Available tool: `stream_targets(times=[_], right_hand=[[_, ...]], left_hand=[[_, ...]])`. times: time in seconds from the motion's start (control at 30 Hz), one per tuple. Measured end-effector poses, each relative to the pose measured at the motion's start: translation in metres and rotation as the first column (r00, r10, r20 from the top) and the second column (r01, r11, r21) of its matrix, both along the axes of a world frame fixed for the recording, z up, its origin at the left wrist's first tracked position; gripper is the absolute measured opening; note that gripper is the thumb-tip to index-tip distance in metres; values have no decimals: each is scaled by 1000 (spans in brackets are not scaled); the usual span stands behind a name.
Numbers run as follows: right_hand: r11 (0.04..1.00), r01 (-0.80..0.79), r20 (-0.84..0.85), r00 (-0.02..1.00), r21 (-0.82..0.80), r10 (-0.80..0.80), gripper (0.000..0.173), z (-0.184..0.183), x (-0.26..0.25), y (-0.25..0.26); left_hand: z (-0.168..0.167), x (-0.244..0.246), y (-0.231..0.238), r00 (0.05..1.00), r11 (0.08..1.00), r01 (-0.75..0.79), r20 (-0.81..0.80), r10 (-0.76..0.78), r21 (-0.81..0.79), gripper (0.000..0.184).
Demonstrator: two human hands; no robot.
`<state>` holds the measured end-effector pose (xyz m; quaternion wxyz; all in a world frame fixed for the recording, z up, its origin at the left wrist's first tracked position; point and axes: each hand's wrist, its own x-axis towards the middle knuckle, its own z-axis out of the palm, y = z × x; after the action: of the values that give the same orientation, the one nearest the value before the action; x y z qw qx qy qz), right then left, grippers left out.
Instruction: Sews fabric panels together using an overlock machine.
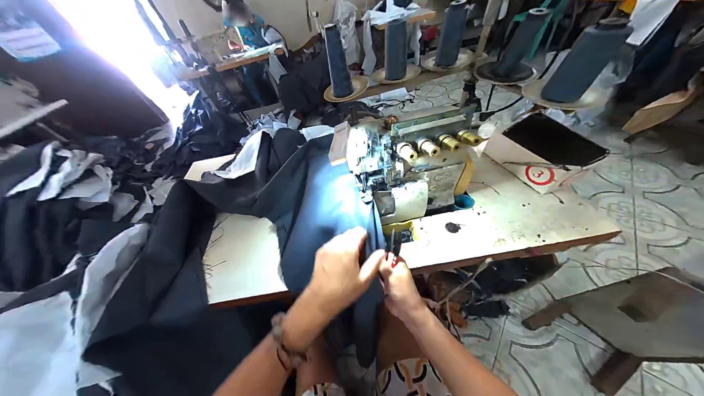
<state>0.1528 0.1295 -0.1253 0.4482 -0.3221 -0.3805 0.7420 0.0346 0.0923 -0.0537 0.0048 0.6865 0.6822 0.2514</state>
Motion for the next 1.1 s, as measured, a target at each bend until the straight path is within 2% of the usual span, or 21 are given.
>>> stream_targets(times=[0.1, 0.17, 0.23, 0.3, 0.37, 0.43, 0.53, 0.63, 0.7, 0.77, 0.83, 0.9, 0.93, 1.0, 1.03, 1.1], right_hand=[[990, -76, 91, 992, -120, 87, 5, -37, 14, -47], [977, -120, 106, 984, -178, 140, 5, -65, 23, -72], [967, -144, 129, 976, -209, 173, 8, -79, 32, -90], [969, -141, 141, 975, -201, 171, 8, -76, 36, -100], [977, -137, 110, 982, -162, 156, 11, -66, 38, -105], [979, -174, 59, 982, -106, 181, 14, -56, 43, -110], [977, -195, 1, 981, -86, 195, 16, -56, 55, -113], [980, -175, 7, 984, -100, 176, 22, -60, 69, -108], [979, -175, 30, 983, -106, 179, 23, -59, 76, -104], [976, -195, 46, 979, -95, 200, 15, -58, 80, -101], [966, -249, 57, 966, -69, 253, 6, -57, 86, -99], [954, -296, 60, 953, -40, 298, 8, -57, 91, -95], [945, -325, 69, 943, -19, 326, 10, -58, 93, -94], [928, -372, 85, 925, 12, 370, 12, -60, 96, -95], [921, -389, 83, 918, 13, 387, 12, -60, 97, -98], [908, -419, 50, 907, -3, 419, 15, -57, 99, -106]], left_hand=[[-46, 20, -53, 996, 995, -66, 58, 70, -74, 24], [-61, 20, -70, 977, 978, -117, 157, 144, -173, 28], [-58, 21, -72, 971, 981, -132, 180, 157, -145, 46], [-47, 28, -59, 984, 989, -149, 94, 148, 4, 68], [-35, 35, -39, 987, 985, -162, 9, 162, 54, 75], [-24, 41, -26, 983, 982, -182, -1, 183, -54, 68], [-18, 43, -34, 969, 961, -201, 106, 224, -191, 48], [-51, 22, -73, 939, 938, -206, 213, 269, -277, 41], [-83, 3, -108, 916, 880, -236, 209, 343, -411, 36], [-93, -21, -143, 896, 828, -303, 155, 416, -472, 31], [-68, -45, -172, 887, 864, -406, 98, 451, -296, 25], [-18, -54, -199, 896, 896, -445, 11, 445, -3, 24], [10, -49, -211, 895, 892, -438, -37, 444, 116, 26], [51, -22, -233, 918, 905, -347, -112, 382, 245, 24], [62, 0, -239, 944, 937, -268, -131, 302, 223, 20], [68, 46, -236, 994, 998, -61, -91, 60, 1, 16]])
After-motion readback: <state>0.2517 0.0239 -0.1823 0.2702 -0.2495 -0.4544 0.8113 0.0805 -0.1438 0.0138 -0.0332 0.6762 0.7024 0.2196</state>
